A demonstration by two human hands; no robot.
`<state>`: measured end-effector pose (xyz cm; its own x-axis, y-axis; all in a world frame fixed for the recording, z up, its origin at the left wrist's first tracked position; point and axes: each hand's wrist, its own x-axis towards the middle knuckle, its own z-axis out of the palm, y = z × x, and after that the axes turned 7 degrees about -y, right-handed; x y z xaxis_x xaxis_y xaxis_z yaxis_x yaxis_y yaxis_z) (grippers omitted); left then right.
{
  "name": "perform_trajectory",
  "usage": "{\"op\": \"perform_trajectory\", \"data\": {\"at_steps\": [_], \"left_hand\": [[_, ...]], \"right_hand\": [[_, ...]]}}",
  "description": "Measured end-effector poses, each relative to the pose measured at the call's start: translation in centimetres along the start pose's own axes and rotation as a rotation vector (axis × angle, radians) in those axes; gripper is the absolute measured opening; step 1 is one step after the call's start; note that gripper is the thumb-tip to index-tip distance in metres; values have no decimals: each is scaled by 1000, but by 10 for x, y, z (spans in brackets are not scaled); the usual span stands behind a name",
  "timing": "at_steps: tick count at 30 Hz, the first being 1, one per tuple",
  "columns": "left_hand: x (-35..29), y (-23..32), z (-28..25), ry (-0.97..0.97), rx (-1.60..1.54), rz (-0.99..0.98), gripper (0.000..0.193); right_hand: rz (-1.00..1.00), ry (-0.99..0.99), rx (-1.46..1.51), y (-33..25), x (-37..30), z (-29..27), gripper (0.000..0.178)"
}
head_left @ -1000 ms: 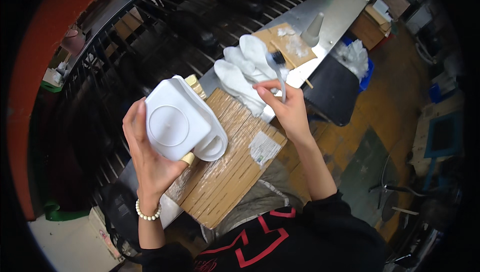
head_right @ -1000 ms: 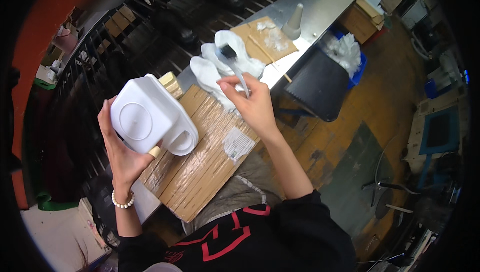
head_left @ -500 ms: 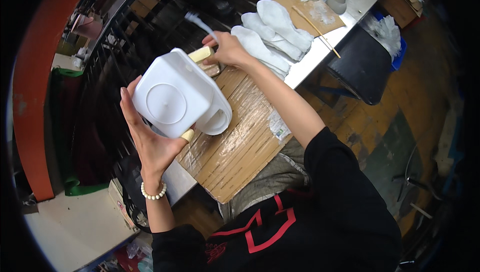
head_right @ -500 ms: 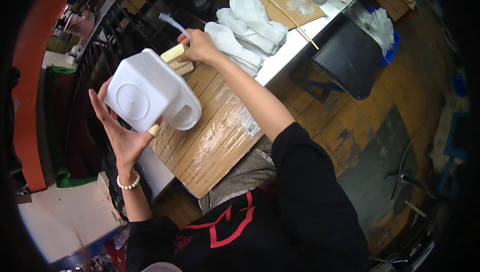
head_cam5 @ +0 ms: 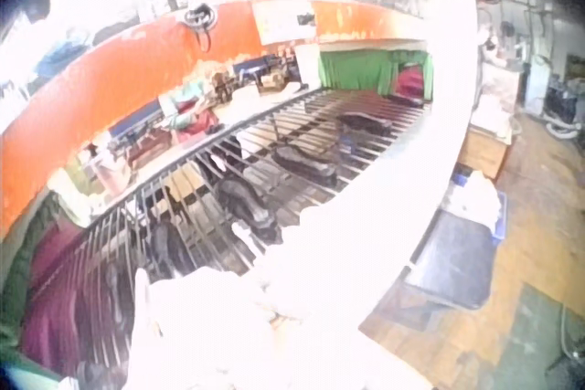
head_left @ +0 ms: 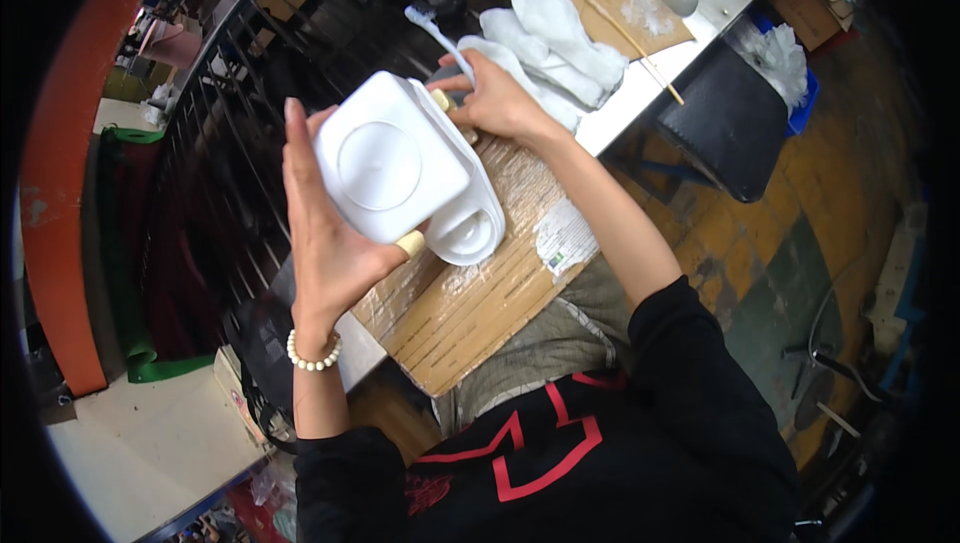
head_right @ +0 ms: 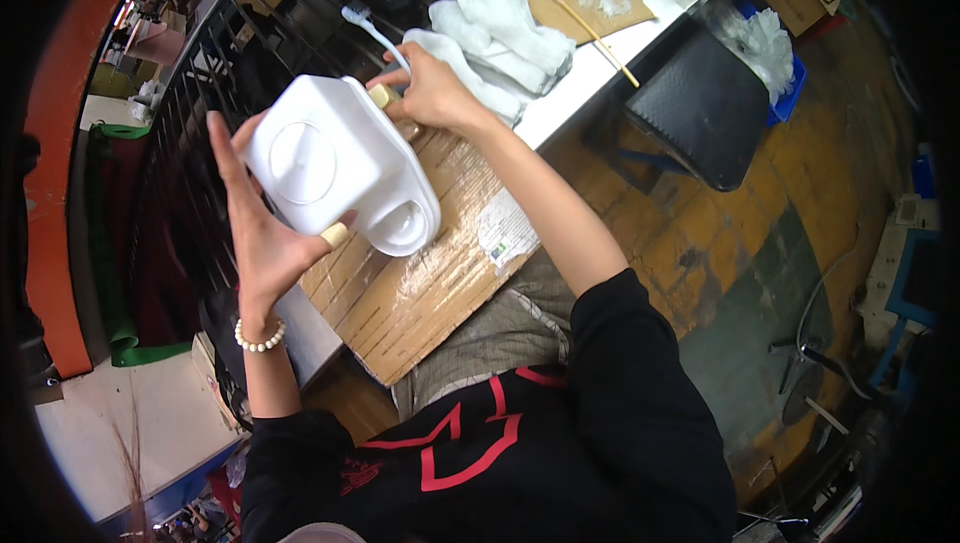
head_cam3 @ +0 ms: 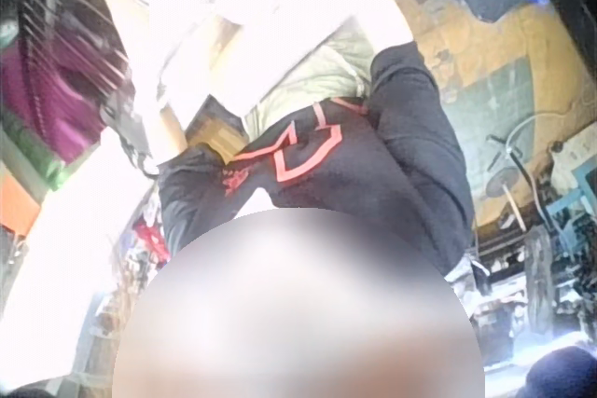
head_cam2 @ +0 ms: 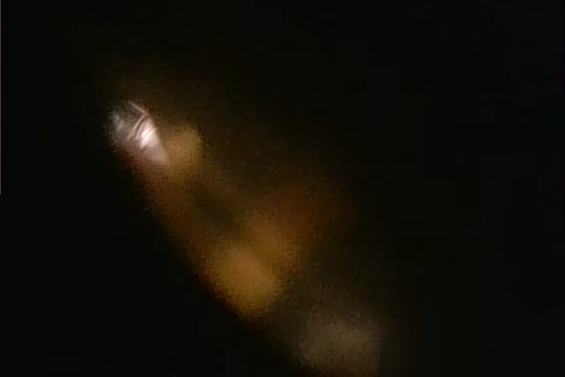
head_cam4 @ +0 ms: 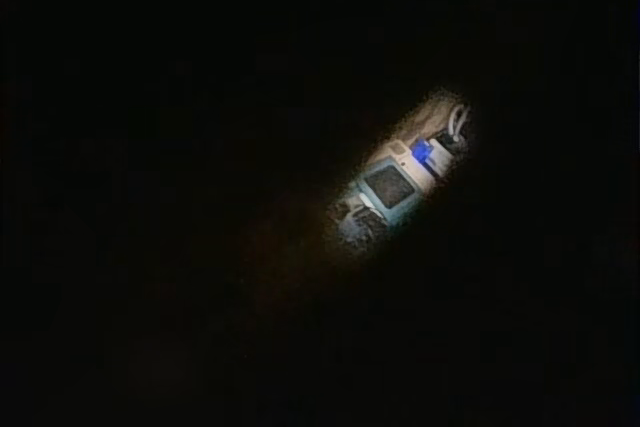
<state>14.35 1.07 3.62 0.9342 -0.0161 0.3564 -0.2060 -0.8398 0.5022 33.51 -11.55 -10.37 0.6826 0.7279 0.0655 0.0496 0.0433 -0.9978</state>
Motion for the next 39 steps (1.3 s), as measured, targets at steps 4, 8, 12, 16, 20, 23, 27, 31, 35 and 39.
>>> {"op": "perform_trajectory", "data": {"at_steps": [4, 8, 12, 16, 20, 23, 27, 31, 35, 39], "left_hand": [[17, -6, 9, -50, 24, -6, 139], [30, -4, 6, -101, 83, -25, 138], [40, -2, 8, -177, 108, -71, 140], [43, -34, 3, -114, -121, -67, 137], [56, -131, -23, 268, -487, -466, 115], [82, -220, -25, 158, -352, -829, 113], [92, -283, 34, 135, 197, -1032, 127], [70, -298, 29, 51, -163, -936, 76], [12, -269, -48, 117, -1223, -702, 22], [-63, -192, -74, 728, -1274, -547, 50]], "right_hand": [[47, 72, 160, 3, 0, -1, 85], [-113, 160, 498, -33, -26, -25, 84], [-212, 44, 470, -79, -67, -46, 65], [-102, 130, 414, -100, -106, -56, 51], [61, 306, 177, -96, -139, -62, 40], [110, 414, 52, -90, -154, -61, 40], [131, 431, -24, -89, -155, -53, 38], [121, 401, -85, -92, -151, -44, 38], [32, 364, -78, -94, -151, -41, 39], [21, 393, -134, -94, -145, -38, 34]]}}
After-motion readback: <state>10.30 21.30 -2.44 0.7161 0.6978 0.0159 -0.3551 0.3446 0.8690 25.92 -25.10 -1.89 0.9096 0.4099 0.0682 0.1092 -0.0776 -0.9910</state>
